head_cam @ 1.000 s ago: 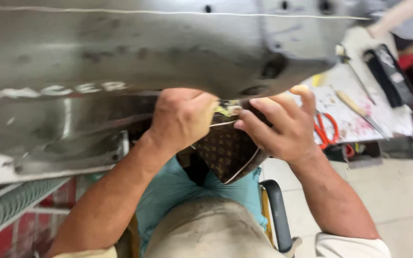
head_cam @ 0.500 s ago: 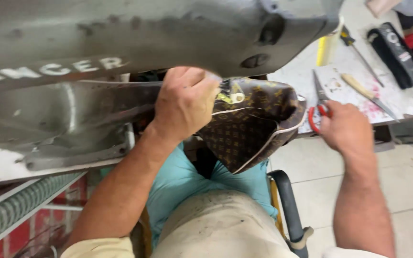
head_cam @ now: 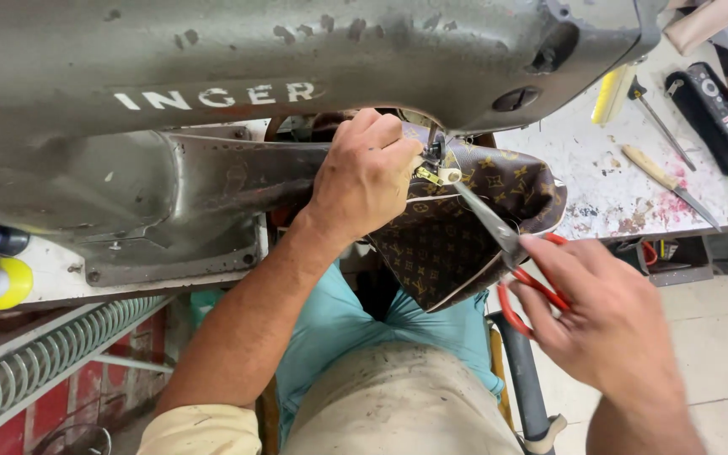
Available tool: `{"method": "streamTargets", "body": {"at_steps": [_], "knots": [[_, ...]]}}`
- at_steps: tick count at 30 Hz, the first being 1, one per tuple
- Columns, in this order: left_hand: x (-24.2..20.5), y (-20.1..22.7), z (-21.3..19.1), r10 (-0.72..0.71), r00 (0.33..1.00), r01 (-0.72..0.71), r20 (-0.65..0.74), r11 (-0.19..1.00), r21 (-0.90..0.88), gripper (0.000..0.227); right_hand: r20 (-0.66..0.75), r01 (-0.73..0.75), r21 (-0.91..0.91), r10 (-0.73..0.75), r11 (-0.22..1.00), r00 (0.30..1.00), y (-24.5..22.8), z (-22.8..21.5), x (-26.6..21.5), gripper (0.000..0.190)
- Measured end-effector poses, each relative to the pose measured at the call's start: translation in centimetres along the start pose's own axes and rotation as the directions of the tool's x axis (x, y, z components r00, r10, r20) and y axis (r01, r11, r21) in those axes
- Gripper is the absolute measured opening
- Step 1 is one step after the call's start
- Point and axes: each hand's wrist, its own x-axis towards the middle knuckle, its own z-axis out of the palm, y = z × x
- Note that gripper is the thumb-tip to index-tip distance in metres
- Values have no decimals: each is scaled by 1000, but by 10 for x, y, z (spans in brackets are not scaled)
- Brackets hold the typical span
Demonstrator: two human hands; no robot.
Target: Repairing a leather bag using an industrial sewing machine and trimming threads with scissors
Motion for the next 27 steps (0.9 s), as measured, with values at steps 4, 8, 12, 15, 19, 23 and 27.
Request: {"method": "streamTargets", "body": {"at_steps": [4, 8, 12, 15, 19, 23, 27], "knots": [[0, 0, -6, 0, 1000, 0, 4, 1000, -10, 27, 33, -66, -134, 71, 989, 997, -12, 17, 16, 43], [0, -3, -6, 12, 1000, -12, -6, 1000, -2, 21, 97, -72, -130, 85, 989, 992, -13, 23, 25, 45], [1, -5, -3, 10, 1000, -10, 18, 1000, -26, 16, 105, -33, -137, 48, 990, 993, -8, 26, 28, 46], [2, -5, -2, 11, 999, -11, 32, 1000, -13, 15, 134, -26, -130, 44, 991, 990, -5, 27, 31, 48], [5, -7, -4, 13, 998, -11, 60, 999, -35, 12, 155, -13, -146, 35, 989, 987, 3, 29, 34, 58], [14, -7, -13, 60, 996, -43, 70, 976, -215, 12, 211, -41, -198, 83, 979, 974, 4, 28, 38, 64], [18, -13, -10, 85, 990, -54, 112, 965, -255, 11, 243, -73, -216, 126, 974, 962, 2, 30, 40, 59]]}}
